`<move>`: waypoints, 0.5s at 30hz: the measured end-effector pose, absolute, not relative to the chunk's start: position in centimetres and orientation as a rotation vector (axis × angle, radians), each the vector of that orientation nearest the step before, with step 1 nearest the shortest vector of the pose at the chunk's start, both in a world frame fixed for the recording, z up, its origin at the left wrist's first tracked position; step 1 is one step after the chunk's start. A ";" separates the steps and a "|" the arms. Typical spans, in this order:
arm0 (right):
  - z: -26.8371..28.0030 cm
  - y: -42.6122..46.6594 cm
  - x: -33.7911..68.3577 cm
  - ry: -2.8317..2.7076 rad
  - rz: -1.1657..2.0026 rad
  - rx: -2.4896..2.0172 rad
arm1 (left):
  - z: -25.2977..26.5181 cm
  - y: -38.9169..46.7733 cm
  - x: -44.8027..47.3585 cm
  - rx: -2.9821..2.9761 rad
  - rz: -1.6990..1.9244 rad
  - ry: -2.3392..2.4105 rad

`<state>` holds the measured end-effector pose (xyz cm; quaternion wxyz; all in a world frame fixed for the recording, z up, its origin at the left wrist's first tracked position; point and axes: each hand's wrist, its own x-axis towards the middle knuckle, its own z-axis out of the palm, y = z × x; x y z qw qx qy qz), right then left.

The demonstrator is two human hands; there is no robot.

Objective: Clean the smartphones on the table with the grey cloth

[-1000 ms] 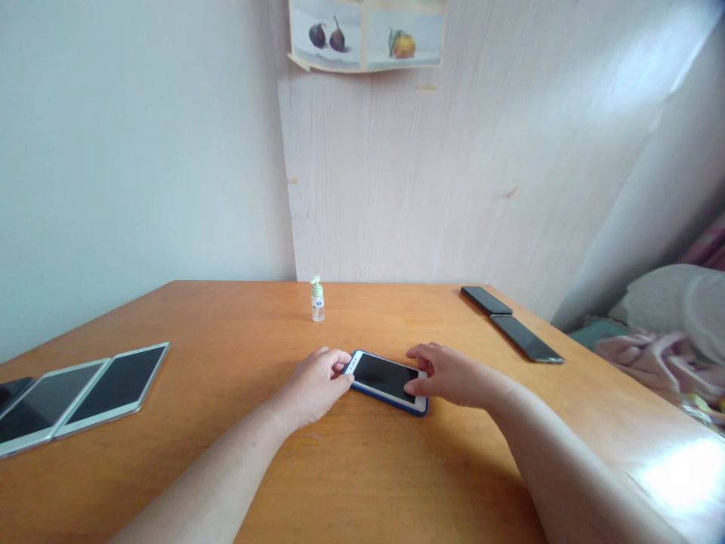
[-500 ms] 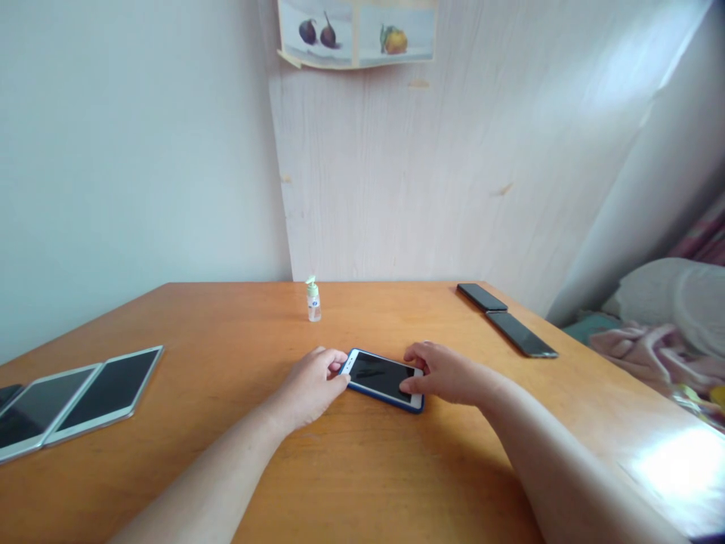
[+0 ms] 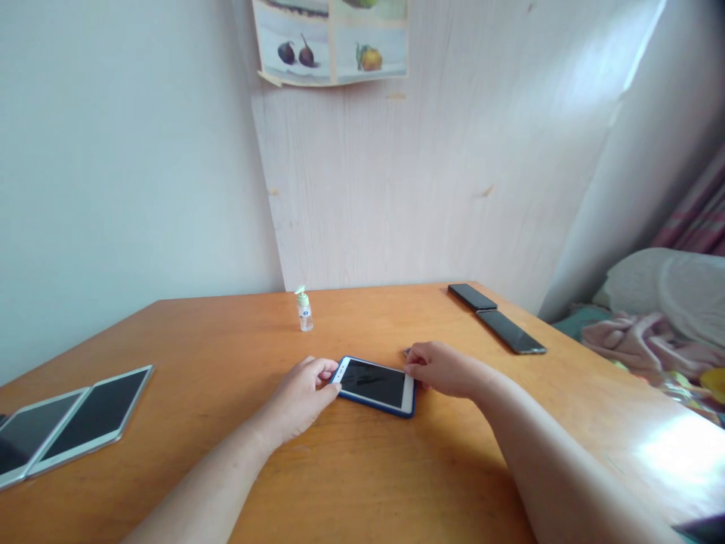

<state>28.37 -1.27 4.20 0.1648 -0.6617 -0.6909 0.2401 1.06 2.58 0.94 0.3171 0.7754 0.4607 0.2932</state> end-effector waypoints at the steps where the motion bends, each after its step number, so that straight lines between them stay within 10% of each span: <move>1: 4.1 -1.2 28.4 -1.962 0.685 -1.892 | 1.0 2.6 1.0 2.038 0.767 1.209; 15: 3.4 -0.7 28.4 -1.976 0.687 -1.897 | 1.3 2.3 1.2 2.014 0.767 1.212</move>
